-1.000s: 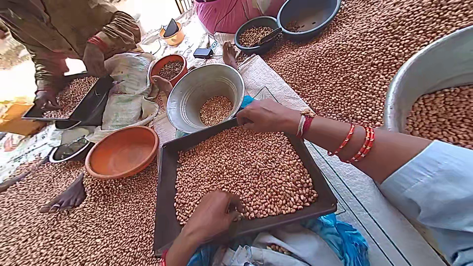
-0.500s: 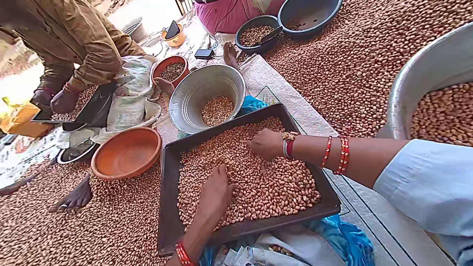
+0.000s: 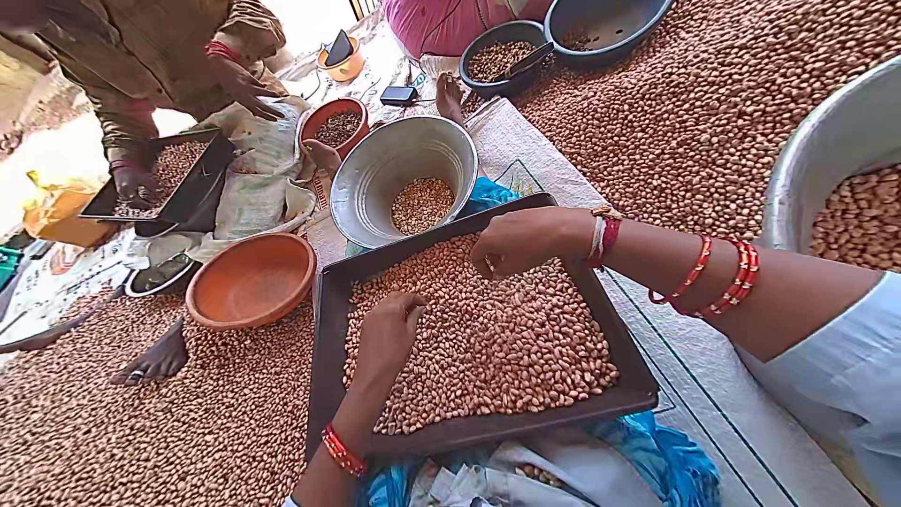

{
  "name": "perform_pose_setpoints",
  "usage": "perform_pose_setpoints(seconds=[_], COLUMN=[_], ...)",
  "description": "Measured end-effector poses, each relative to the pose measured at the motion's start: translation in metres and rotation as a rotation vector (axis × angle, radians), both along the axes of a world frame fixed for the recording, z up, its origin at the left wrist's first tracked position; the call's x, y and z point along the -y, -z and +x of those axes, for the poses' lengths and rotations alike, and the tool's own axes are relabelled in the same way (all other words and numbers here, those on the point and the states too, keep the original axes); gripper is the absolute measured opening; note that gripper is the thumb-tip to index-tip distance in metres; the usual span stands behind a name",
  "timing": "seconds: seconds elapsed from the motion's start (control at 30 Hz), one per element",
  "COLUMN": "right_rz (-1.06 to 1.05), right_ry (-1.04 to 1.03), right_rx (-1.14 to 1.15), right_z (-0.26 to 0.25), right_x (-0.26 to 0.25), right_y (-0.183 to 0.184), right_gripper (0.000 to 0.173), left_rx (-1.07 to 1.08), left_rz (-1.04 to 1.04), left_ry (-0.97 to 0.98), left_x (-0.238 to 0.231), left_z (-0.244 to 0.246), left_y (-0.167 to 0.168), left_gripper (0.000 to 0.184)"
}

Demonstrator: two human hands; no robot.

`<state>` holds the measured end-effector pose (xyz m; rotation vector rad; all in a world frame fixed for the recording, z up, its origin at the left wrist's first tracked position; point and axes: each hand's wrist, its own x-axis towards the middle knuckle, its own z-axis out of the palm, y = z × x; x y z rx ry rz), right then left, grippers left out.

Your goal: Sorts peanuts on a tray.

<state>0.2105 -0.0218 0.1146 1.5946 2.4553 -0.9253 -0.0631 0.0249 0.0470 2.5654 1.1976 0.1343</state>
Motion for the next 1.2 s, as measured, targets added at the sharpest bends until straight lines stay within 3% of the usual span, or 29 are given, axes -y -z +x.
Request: perform_pose_setpoints(seconds=[0.1,0.23,0.3,0.37,0.43,0.6,0.8,0.9,1.0,1.1,1.13,1.2], right_rz=[0.116,0.052,0.044,0.05,0.084,0.183,0.087,0.043,-0.102,-0.277,-0.286,-0.166], right_ry=[0.017,-0.019,-0.053,-0.072,-0.042,0.151,0.242,0.264,0.155,-0.013,-0.034,-0.031], right_rx=[0.085,0.128,0.13,0.131,0.117,0.068,-0.124,-0.111,-0.074,-0.153,-0.211,-0.277], right_z=[0.006,-0.001,-0.007,-0.012,-0.012,0.0,-0.001,-0.015,-0.021,-0.017,-0.015,-0.01], right_x=[0.0,0.001,0.003,0.004,0.006,-0.006,-0.023,-0.02,-0.016,-0.008,-0.003,0.001], right_y=[0.008,0.014,0.019,0.024,0.025,0.023,0.061,0.078,0.06,0.024,0.014,0.003], right_gripper=[0.01,0.011,0.012,0.013,0.013,0.029,0.051,0.059,0.047,0.038,0.035,0.035], left_rx=[-0.155,-0.373,-0.206,0.186,0.375,0.167,0.107,0.059,0.126,0.316,0.374,0.393], left_rz=[-0.068,-0.194,-0.14,0.132,0.254,-0.018,-0.222,-0.333,-0.577,-0.877,-0.908,-0.726], left_ry=[0.001,0.019,0.003,-0.043,-0.12,-0.016,0.092,0.065,0.101,0.238,0.254,0.186], left_x=[-0.001,-0.006,-0.012,-0.022,-0.035,-0.058,-0.075,-0.06,-0.045,-0.035,-0.032,-0.027], left_z=[0.01,0.022,0.015,0.001,-0.006,-0.012,0.022,0.041,0.034,0.007,-0.002,-0.016], left_y=[0.009,0.0,-0.008,-0.014,-0.022,-0.016,0.023,0.026,0.015,-0.006,-0.012,-0.018], left_gripper=[0.02,0.024,0.022,0.024,0.033,0.032,0.04,0.059,0.065,0.051,0.045,0.041])
